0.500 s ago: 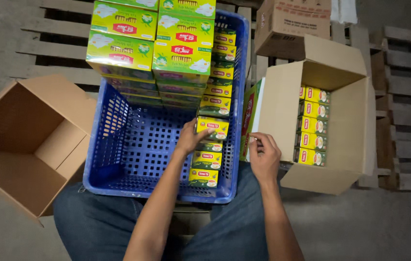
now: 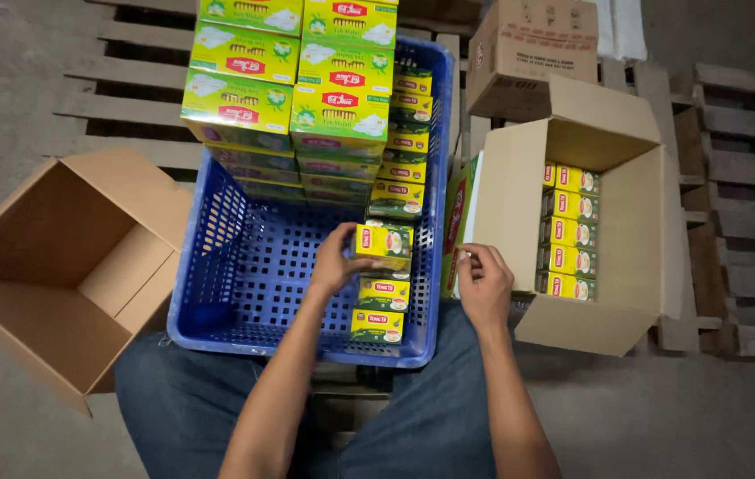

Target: The person assembles an empty cardboard box and then repeatedly picks small yellow and green product boxes from a blue plastic basket, placing them one by one into the cardboard box. The task continues until the box is filled with neatly arranged product boxes.

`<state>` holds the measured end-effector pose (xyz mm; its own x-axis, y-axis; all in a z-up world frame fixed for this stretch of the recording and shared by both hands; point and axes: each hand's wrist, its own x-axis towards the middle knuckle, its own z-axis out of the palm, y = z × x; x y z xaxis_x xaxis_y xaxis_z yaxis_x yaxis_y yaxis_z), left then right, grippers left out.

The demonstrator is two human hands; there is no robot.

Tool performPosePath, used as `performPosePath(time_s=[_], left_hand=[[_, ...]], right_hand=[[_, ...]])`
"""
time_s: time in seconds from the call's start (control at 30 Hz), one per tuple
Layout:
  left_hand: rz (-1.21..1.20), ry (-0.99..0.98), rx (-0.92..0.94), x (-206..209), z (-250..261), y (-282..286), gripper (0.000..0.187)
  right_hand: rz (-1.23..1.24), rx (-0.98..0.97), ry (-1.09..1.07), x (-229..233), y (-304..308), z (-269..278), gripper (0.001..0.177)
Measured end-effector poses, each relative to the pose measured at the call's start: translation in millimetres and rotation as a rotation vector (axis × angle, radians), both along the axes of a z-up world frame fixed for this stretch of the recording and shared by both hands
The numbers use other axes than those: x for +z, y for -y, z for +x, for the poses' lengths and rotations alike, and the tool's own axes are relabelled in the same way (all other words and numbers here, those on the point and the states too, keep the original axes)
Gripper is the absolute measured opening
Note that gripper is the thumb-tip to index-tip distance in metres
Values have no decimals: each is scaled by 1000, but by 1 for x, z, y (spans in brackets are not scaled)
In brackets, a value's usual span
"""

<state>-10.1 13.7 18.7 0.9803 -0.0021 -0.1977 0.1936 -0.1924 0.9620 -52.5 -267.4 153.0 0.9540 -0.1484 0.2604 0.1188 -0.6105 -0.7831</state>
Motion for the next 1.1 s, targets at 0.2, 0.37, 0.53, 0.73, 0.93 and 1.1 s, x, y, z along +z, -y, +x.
performPosePath(time_s=[0.2,0.37,0.53,0.73,0.93,1.1], left_hand=[[-501,-201,139,86,-22,-23,90],[-607,-348,-10,115,-23,-28,79],[-697,-471,-138,83,-14,10,67],[-733,-586,-243,104,-12,66,62],[-642,-676,-324,165,-12,104,70],[-406,-265,-321,121,1,126,47]], right_hand=[[58,64,-52,20,-7,-5,18],[37,237,-83,31,-1,-5,32],[-64,531,-33,78,-5,-16,68],[-173,664,139,76,15,-23,64],[5,536,139,76,54,-30,65],[172,-94,-90,16,164,-13,79]])
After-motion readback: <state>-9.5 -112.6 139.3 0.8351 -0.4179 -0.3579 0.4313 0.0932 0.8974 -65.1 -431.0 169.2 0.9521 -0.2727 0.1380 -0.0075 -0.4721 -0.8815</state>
